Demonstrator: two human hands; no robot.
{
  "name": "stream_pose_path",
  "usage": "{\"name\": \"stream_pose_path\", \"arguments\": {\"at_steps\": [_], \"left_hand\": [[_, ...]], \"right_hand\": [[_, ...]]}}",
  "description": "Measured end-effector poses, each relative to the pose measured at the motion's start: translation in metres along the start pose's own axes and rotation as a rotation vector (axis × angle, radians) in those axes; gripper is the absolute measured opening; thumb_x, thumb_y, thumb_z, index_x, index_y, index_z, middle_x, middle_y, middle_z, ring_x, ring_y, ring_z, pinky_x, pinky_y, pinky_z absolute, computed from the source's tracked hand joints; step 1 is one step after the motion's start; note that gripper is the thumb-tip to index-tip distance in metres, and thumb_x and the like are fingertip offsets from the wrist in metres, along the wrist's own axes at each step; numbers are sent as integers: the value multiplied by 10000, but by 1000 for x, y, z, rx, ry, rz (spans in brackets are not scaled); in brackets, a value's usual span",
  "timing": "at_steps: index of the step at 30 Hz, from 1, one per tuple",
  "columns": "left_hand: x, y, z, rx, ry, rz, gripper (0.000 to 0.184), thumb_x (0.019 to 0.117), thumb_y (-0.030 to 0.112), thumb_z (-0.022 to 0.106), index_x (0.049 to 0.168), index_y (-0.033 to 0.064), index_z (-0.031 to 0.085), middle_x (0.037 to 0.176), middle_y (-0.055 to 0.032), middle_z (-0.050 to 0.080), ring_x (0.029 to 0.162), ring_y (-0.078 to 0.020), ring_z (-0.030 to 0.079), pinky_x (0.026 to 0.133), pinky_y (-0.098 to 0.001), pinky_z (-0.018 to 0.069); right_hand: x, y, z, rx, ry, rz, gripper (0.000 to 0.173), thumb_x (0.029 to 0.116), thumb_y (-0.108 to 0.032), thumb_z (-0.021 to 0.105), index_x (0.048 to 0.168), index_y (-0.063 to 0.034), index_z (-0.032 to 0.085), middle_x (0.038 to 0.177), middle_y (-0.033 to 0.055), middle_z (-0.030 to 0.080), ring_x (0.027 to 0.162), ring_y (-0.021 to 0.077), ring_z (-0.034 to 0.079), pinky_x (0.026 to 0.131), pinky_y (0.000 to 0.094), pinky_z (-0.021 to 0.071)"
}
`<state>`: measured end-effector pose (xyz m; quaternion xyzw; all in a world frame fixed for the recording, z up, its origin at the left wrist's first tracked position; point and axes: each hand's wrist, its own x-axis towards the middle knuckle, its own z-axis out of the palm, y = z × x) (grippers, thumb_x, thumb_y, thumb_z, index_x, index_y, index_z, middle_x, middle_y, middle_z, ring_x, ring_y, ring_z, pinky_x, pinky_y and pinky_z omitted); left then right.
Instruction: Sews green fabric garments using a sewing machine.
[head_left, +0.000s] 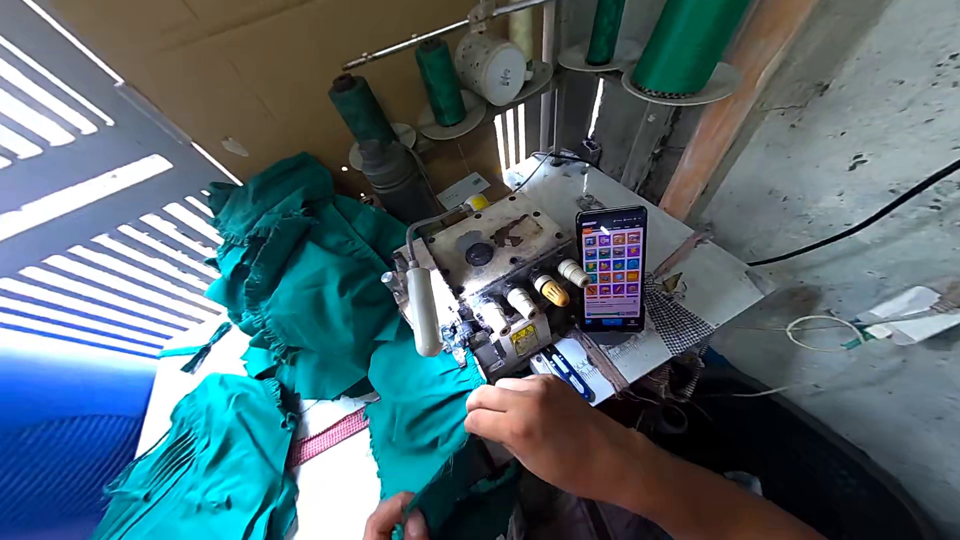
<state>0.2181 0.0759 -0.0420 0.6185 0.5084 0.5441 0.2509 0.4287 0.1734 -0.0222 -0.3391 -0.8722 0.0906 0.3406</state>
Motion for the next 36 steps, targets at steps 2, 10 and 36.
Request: {"name": "stream_pose_path", "arguments": {"at_steps": [2, 10, 36], "left_hand": [[25, 12, -6, 180, -32, 164, 193, 1071, 211, 465, 1063, 123, 637, 978, 75, 633, 947, 24, 599, 841, -163, 504], [112, 10, 24, 801, -89, 338, 395, 752, 310, 781, 1047, 57, 709, 914, -125, 658, 849, -296, 661, 676, -424, 550], [100, -26, 17, 637, -520, 424, 382, 863, 142, 622, 1226, 123, 737, 1389, -27, 667, 1361, -239, 576, 1135, -558, 455]], "right_hand": [[11, -3, -5, -9, 11, -5, 180, 1018, -114, 567, 945, -139, 729, 974, 11, 720, 753, 150, 681, 603, 302, 558], [36, 9, -10, 104, 277, 174, 178, 992, -223, 639, 971, -175, 809, 803, -3, 733, 729, 98, 700, 623, 296, 563], [-32, 20, 48, 207, 324, 191, 159, 1037, -100, 583, 1017, -100, 740, 1179, 48, 752, 1098, 105, 714, 897, 222, 595]]}}
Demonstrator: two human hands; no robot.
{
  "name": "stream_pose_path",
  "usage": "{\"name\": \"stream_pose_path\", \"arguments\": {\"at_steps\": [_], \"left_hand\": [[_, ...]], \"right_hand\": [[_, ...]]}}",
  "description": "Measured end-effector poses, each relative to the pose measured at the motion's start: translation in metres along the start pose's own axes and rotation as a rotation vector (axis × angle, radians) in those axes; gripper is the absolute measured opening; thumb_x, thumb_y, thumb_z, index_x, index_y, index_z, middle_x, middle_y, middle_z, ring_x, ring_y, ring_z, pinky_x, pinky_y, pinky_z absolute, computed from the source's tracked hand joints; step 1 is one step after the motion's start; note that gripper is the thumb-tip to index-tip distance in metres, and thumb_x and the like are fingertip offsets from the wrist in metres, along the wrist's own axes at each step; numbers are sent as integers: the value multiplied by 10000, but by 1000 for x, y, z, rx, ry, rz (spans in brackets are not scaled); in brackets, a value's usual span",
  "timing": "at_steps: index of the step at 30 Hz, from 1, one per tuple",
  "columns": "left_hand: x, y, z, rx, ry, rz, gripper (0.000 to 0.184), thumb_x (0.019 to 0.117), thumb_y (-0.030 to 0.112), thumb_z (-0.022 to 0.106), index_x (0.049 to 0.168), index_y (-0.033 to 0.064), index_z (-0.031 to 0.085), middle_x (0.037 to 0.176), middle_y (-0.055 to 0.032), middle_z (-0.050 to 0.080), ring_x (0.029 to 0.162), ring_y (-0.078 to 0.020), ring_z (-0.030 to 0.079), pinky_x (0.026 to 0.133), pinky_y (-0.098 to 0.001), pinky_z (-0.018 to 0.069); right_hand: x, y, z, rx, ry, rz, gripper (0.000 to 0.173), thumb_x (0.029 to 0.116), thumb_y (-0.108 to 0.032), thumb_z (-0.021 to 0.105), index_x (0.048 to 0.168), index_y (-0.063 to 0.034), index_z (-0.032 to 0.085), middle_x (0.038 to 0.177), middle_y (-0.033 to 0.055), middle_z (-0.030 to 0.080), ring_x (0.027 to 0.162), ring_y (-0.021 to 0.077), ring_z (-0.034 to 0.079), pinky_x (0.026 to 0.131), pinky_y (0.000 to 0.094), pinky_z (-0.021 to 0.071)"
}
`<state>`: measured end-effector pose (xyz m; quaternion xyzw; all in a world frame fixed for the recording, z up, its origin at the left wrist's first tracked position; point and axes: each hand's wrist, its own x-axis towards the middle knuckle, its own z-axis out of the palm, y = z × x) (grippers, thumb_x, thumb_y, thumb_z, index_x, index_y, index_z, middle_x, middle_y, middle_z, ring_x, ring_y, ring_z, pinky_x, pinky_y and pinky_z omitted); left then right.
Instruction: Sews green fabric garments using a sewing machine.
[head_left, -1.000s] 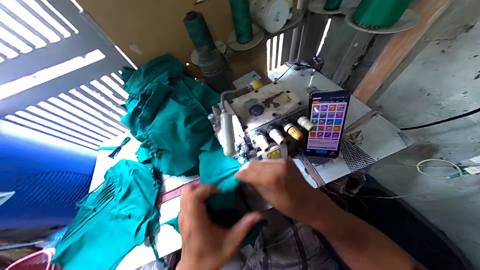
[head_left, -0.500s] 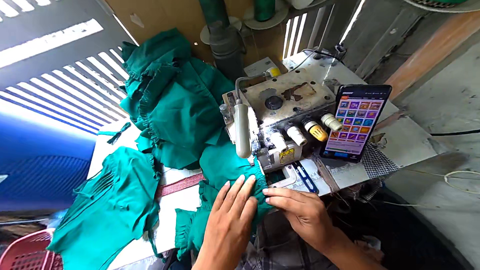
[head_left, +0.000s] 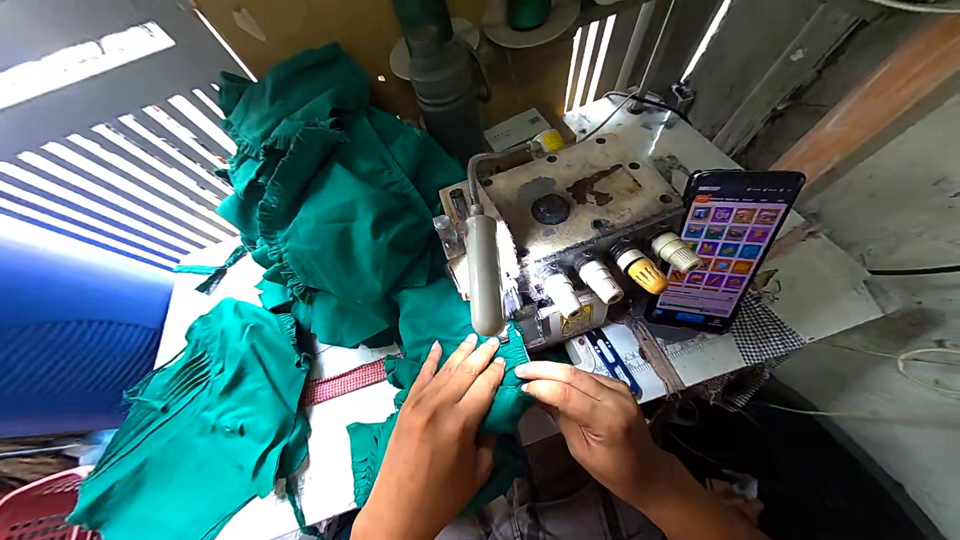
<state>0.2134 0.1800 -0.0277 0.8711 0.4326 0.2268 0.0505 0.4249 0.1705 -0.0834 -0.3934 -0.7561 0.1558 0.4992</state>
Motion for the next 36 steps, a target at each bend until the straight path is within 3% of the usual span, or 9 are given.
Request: {"name": "stream_pose_path", "arguments": {"at_steps": [8, 11, 16, 19, 23, 26, 30, 33, 36], "left_hand": [[17, -6, -9, -44, -129, -11, 485, 793, 193, 774, 1269, 132, 710, 1409, -32, 645, 1375, -234, 555, 1155, -588, 413], [21, -10, -17, -61, -159, -43, 545, 748, 169, 837, 1274, 126, 701, 1411, -38, 642, 1408, -239, 518, 1189, -585, 367], [-5, 3, -15, 99, 139, -168, 735, 647, 258, 930, 1317, 148, 647, 1430, -97, 601, 1414, -311, 494, 1173, -616, 365], [-35, 24, -1, 126, 377, -307, 628, 707, 159, 866, 1302, 144, 667, 1338, -155, 634, 1326, -345, 560, 1118, -564, 433], [-64, 47, 10, 125, 507, -494, 320, 782, 118, 765, 1101, 140, 754, 1195, -127, 681, 1179, -282, 621, 1017, -394, 502], [-71, 40, 5, 132, 484, -472, 192, 858, 143, 708, 1024, 167, 800, 1150, -37, 734, 1159, -221, 645, 1004, -370, 507], [-59, 29, -4, -42, 507, -318, 198, 927, 28, 572, 1033, 64, 735, 1105, -67, 755, 1172, -221, 676, 1120, -411, 461], [-40, 29, -15, -107, 496, -205, 189, 945, 44, 560, 1044, 36, 720, 971, -90, 736, 973, -213, 712, 945, -355, 558], [-20, 31, -26, -169, 445, -66, 172, 938, 81, 565, 1003, 32, 716, 859, -94, 675, 823, -226, 657, 736, -342, 531]], "right_hand": [[7, 6, 7, -14, 44, 16, 210, 1025, -80, 537, 1040, -92, 746, 1191, 71, 748, 1134, 130, 707, 951, 266, 594], [15, 6, 7, 12, -36, -11, 171, 1020, -37, 547, 1033, 9, 711, 1168, 185, 728, 1186, 204, 678, 1037, 310, 531], [23, 8, 5, -46, -56, -30, 147, 983, -23, 605, 1023, 72, 711, 1146, 309, 631, 1115, 303, 626, 1010, 315, 500], [26, 5, 4, -72, -77, -8, 160, 995, -41, 603, 1027, 53, 728, 1117, 297, 646, 1086, 304, 643, 986, 316, 515], [29, 5, 1, -79, -95, -24, 145, 996, -56, 624, 1024, 13, 748, 1069, 277, 657, 1052, 300, 646, 954, 313, 520], [34, 2, -3, -101, -141, -27, 142, 994, -58, 630, 1025, 8, 752, 1066, 266, 669, 1046, 306, 656, 943, 329, 531], [41, 1, -11, -136, -225, -35, 158, 1007, -64, 616, 1036, 14, 750, 1081, 268, 685, 1054, 341, 670, 934, 376, 541], [49, -2, -15, -112, -287, -23, 162, 1000, -44, 608, 1018, 41, 745, 1081, 287, 681, 1049, 371, 666, 934, 419, 537], [63, -7, -27, -15, -404, -36, 185, 1008, -37, 579, 1019, 48, 743, 1083, 289, 683, 1041, 361, 668, 925, 412, 543]]}}
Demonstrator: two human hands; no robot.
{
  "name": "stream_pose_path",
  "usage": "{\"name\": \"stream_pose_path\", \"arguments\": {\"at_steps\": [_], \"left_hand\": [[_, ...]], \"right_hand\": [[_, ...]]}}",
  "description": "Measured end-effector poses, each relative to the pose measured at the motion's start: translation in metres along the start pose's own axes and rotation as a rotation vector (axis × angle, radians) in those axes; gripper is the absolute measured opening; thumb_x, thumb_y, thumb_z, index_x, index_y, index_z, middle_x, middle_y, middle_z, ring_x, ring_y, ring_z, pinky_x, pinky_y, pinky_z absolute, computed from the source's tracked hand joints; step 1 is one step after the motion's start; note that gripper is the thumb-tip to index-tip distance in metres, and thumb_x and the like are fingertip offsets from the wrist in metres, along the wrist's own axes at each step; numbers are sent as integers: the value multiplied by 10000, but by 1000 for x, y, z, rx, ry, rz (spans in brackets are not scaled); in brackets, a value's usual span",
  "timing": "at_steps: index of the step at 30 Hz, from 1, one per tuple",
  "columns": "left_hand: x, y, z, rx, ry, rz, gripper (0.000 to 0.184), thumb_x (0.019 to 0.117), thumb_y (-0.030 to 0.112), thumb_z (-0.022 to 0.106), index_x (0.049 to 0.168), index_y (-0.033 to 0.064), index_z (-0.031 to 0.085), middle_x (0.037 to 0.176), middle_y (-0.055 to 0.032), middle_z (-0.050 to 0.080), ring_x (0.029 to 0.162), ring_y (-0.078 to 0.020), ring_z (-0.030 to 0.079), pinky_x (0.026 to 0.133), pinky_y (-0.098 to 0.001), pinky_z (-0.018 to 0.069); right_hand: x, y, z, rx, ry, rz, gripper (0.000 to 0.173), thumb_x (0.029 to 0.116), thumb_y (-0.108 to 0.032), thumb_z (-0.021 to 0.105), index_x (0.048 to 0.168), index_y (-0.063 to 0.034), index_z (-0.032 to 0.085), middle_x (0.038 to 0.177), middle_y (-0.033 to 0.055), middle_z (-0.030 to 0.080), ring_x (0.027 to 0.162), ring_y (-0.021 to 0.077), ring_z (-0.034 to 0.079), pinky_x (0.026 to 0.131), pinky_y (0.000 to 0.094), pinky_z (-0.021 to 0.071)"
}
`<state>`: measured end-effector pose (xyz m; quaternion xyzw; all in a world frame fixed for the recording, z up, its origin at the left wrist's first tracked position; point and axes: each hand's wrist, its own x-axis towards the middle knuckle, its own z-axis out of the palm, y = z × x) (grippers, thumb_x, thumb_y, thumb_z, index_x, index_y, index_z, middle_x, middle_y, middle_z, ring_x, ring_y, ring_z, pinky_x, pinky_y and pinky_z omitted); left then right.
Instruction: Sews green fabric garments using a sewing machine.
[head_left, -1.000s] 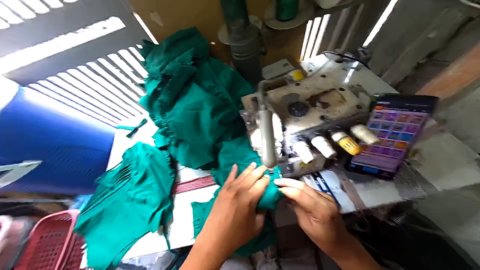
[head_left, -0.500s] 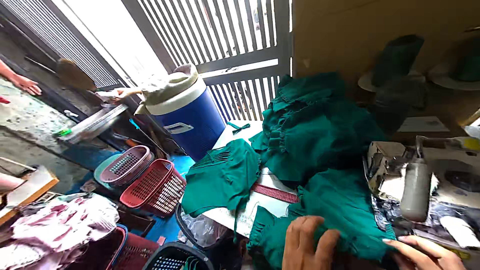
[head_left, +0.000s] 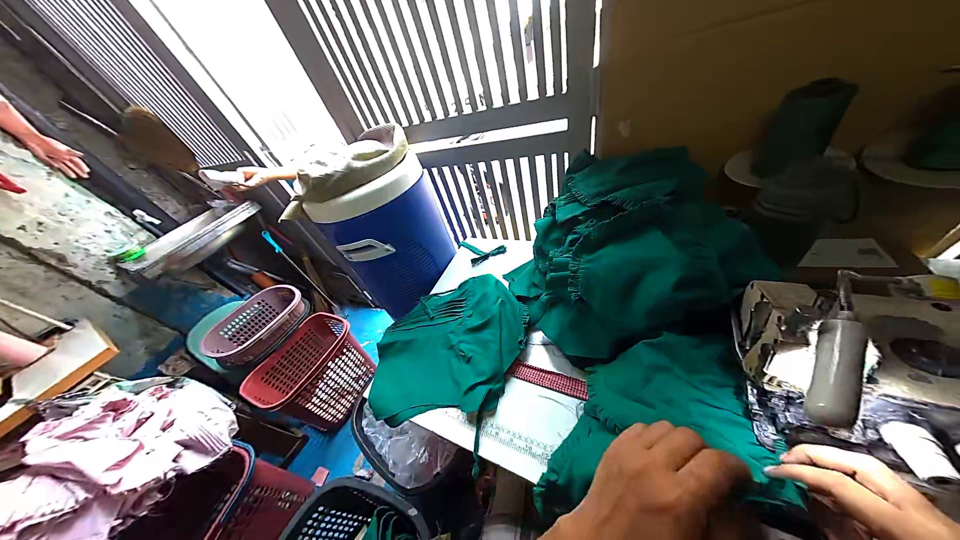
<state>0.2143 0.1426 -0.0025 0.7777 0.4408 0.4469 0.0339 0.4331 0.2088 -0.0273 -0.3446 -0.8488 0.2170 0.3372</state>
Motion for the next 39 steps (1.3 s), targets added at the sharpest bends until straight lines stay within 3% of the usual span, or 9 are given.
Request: {"name": "stream_pose_path", "arguments": {"at_steps": [5, 8, 12, 15, 17, 21, 24, 28, 39], "left_hand": [[23, 7, -2, -34, -18, 30, 222, 883, 212, 663, 1038, 66, 727, 915, -70, 696, 887, -211, 649, 786, -379, 511], [31, -4, 13, 123, -120, -134, 624, 781, 437, 826, 1272, 83, 676, 1089, -78, 732, 1006, -232, 689, 849, -461, 562], [36, -28, 29, 244, -134, -104, 155, 854, 278, 764, 961, 166, 767, 843, -21, 677, 819, -212, 663, 709, -440, 545], [45, -26, 15, 314, -162, -50, 77, 825, 206, 744, 887, 163, 761, 963, -55, 617, 901, -244, 598, 729, -421, 496], [41, -22, 12, 346, -188, 10, 48, 824, 198, 740, 843, 155, 748, 1138, -85, 644, 1032, -281, 598, 801, -454, 493], [10, -17, 16, 269, -338, 187, 101, 943, 90, 603, 904, 82, 696, 1367, -112, 658, 1349, -295, 568, 1138, -527, 431], [-13, -22, 30, 253, -385, 206, 128, 983, 71, 538, 950, 75, 662, 1360, -94, 677, 1304, -236, 619, 1105, -443, 479], [-18, -20, 37, 292, -342, 122, 387, 962, 77, 534, 1314, 147, 680, 1355, -33, 686, 1302, -209, 613, 1090, -471, 461], [16, -36, 30, 217, -422, 77, 343, 896, 126, 580, 1190, 128, 756, 1330, -32, 702, 1290, -239, 632, 1094, -515, 488]], "right_hand": [[10, -18, -22, -33, 64, -112, 227, 1042, -134, 557, 1047, -48, 767, 1040, 150, 762, 1013, 234, 731, 923, 381, 582], [14, -21, -18, -185, 245, -91, 234, 1010, -195, 570, 1017, -162, 802, 959, 44, 785, 870, 155, 752, 746, 354, 608], [23, -25, -18, -167, 262, 6, 151, 950, -185, 665, 951, -189, 816, 837, -31, 739, 744, 79, 698, 620, 289, 567], [22, -25, -20, -126, 269, 33, 127, 932, -176, 688, 940, -192, 813, 793, -48, 705, 708, 51, 659, 590, 260, 532], [9, -24, -15, -81, 277, 15, 153, 957, -176, 665, 949, -177, 818, 801, -41, 710, 737, 45, 662, 635, 239, 538], [-37, -20, 9, -18, 249, 4, 202, 1019, -118, 596, 992, -132, 796, 1064, 27, 781, 994, 84, 737, 831, 239, 605], [-62, -5, 37, 31, 316, 21, 192, 1013, -78, 601, 1009, -109, 791, 1135, 44, 770, 1061, 85, 725, 875, 218, 601], [-67, -2, 47, 73, 378, 48, 172, 1000, -62, 624, 1023, -98, 791, 1146, 58, 768, 1090, 99, 720, 925, 229, 595], [-40, 8, 46, -5, 412, 42, 189, 1011, -68, 606, 1043, -113, 787, 1157, 55, 765, 1091, 109, 720, 903, 232, 594]]}}
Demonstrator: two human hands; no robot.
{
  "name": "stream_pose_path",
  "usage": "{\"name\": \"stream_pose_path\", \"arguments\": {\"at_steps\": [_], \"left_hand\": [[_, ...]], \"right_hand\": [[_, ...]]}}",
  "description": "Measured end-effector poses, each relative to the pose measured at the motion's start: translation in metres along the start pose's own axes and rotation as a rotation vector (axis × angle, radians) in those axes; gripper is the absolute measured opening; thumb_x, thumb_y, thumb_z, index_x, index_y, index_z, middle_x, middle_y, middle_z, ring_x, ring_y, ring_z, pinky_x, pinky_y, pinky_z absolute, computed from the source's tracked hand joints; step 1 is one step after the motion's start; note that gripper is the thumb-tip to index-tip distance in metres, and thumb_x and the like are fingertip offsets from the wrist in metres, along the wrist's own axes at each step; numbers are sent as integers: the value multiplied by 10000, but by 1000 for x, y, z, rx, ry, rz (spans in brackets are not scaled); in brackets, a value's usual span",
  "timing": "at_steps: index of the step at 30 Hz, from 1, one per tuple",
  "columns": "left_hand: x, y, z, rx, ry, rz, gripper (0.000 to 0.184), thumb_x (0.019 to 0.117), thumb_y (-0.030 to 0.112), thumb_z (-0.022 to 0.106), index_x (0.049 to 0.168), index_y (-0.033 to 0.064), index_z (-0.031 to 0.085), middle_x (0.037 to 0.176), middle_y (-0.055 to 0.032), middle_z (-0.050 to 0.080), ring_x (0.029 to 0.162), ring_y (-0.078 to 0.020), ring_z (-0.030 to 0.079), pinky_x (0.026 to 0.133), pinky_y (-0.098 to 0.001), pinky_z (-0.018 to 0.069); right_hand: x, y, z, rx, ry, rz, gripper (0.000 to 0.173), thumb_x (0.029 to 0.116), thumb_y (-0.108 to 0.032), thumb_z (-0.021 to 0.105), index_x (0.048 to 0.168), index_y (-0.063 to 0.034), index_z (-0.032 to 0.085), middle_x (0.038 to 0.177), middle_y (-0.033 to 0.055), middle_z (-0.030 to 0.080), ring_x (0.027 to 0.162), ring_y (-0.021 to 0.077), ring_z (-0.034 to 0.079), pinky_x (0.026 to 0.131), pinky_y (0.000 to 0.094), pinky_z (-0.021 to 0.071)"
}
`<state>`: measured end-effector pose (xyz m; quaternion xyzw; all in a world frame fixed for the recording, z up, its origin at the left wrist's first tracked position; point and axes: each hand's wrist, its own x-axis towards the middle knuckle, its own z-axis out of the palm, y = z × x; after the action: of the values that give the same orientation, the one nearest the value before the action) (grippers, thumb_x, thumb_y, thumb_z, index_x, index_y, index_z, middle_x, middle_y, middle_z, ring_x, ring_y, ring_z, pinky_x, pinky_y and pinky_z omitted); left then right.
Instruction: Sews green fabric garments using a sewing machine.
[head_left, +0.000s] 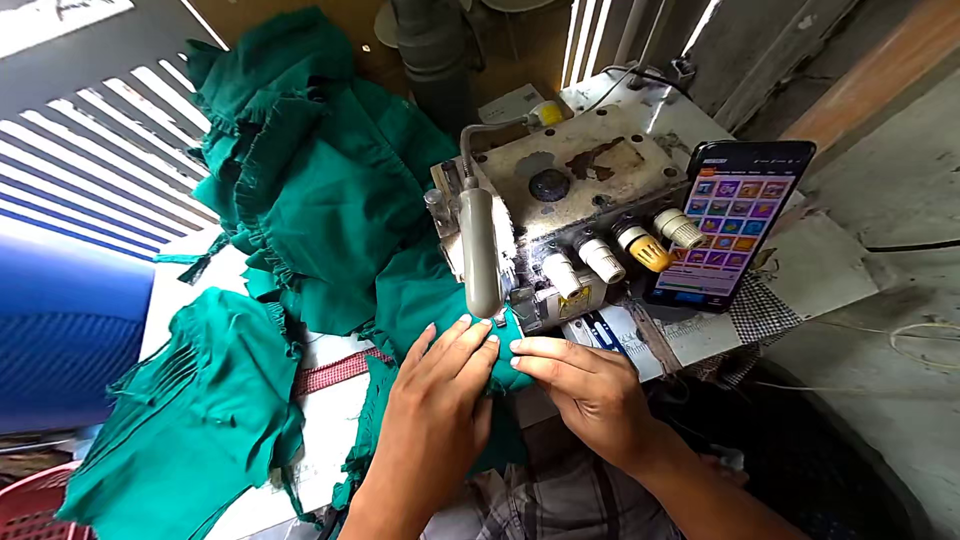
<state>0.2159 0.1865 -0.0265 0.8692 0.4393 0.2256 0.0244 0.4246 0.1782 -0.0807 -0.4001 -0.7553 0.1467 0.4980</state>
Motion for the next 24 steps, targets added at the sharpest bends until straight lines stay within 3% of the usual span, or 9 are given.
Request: {"name": "stream_pose_path", "arguments": {"at_steps": [7, 10, 12, 15, 20, 24], "left_hand": [[9, -8, -2, 24, -31, -30, 338, 909, 158, 564, 1185, 139, 758, 1315, -18, 706, 1280, -216, 635, 1083, -519, 494], [9, 1, -7, 109, -14, -61, 348, 876, 187, 613, 1194, 147, 750, 1308, -15, 707, 1280, -245, 629, 1099, -549, 463], [10, 11, -9, 146, 52, -78, 368, 871, 240, 665, 1221, 147, 735, 1227, -25, 724, 1205, -252, 654, 1067, -513, 481], [12, 22, 2, 160, 146, -71, 353, 919, 268, 678, 1237, 121, 718, 1066, -43, 729, 1033, -231, 666, 939, -420, 501], [1, 24, 3, 180, 197, -69, 150, 936, 195, 642, 981, 164, 781, 879, -30, 678, 882, -215, 636, 836, -385, 483], [-8, 28, 11, 167, 255, -91, 122, 913, 206, 667, 962, 148, 763, 879, -34, 669, 913, -222, 628, 880, -390, 470]], "right_hand": [[7, 3, 7, -15, 8, 17, 186, 1006, -81, 611, 1060, -98, 788, 1172, 74, 757, 1100, 123, 717, 919, 245, 592], [11, -4, 2, -105, 15, -50, 171, 1008, -103, 623, 1060, -110, 786, 1137, 62, 770, 1018, 132, 738, 838, 256, 600], [14, -11, -5, -120, 45, -85, 153, 1003, -105, 637, 1052, -114, 782, 1101, 57, 777, 956, 126, 738, 788, 253, 589], [16, -13, -7, -95, 68, -84, 144, 1002, -99, 633, 1031, -100, 775, 1064, 67, 779, 980, 123, 739, 816, 249, 595], [7, -7, -3, -39, 0, -46, 157, 1032, -85, 569, 1039, -69, 725, 1066, 84, 761, 1026, 136, 731, 858, 254, 606], [3, -9, -3, -172, -17, -74, 215, 1015, -83, 595, 1131, -131, 770, 1067, 54, 770, 912, 139, 721, 760, 257, 575]]}}
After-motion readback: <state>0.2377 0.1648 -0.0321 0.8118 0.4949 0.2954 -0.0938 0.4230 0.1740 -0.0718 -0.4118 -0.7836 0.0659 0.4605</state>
